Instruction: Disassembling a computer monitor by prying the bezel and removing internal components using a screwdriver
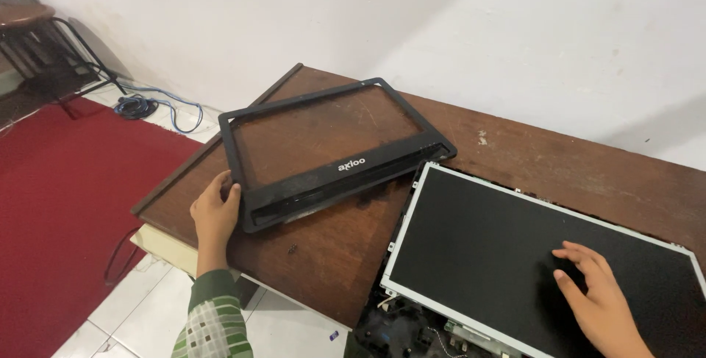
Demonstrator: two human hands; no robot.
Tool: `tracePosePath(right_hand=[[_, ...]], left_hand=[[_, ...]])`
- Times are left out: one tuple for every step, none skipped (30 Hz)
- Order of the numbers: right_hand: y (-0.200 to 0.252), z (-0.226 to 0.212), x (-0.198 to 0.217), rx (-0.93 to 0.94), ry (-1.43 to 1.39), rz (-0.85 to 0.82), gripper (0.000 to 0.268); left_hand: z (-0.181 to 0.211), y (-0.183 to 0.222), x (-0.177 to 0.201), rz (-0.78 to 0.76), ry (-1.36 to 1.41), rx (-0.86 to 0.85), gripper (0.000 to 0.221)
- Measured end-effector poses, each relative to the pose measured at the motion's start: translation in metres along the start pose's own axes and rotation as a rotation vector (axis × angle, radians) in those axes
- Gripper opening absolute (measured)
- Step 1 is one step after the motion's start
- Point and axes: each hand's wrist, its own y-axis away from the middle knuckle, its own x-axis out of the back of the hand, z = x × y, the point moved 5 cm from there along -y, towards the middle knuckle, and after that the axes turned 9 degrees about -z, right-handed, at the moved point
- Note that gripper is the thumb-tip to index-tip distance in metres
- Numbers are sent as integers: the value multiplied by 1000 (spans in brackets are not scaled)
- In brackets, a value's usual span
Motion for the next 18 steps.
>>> tracePosePath(right_hand=[[-1,1,-1,57,17,17,34],[-1,-3,-2,57,17,17,34],[0,-14,-4,177,108,23,34],[2,-24,-6,297,198,30,33],[6,-37,-9,296,198,29,33],[12,-55,-16,424,238,-34,33],[19,-73,-22,550,279,-96,33],[23,-98,-28,548,280,-95,33],[32,-122,-40,558,227,-267,36],[42,-146,-53,566,170,-439,38],[48,-181,-60,554,168,-435,38],[59,-220,-74,646,132,-591,36],[70,-259,-86,739,93,-744,35],[73,-282,-95,726,90,-739,35],[76,-303,-104,665,-9,-801,26],[78,-324,-113,604,-110,-860,29],[89,-325,-118,578,-121,-866,29],[97,-334,-110,739,-227,-640,8]], left_hand=[[-3,-1,0,22,20,-10,39],[-8,-9,-3,22,21,-10,39],[-18,-14,-3,82,100,52,41],[-28,-19,-4,142,179,113,42],[-32,-33,-6,142,178,113,42],[-40,-41,-1,342,210,219,35],[-48,-48,3,542,242,322,29],[-15,-54,10,540,243,321,29],[17,-55,18,614,100,381,23],[49,-55,25,685,-46,438,18],[97,-45,23,675,-48,430,18],[149,-40,16,550,15,271,22],[203,-33,9,422,77,113,27],[231,-34,-10,409,77,106,27],[265,-34,-29,415,51,-17,27],[298,-31,-49,420,26,-140,28],[312,-28,-70,393,22,-137,28],[330,-25,-93,365,15,-224,30]])
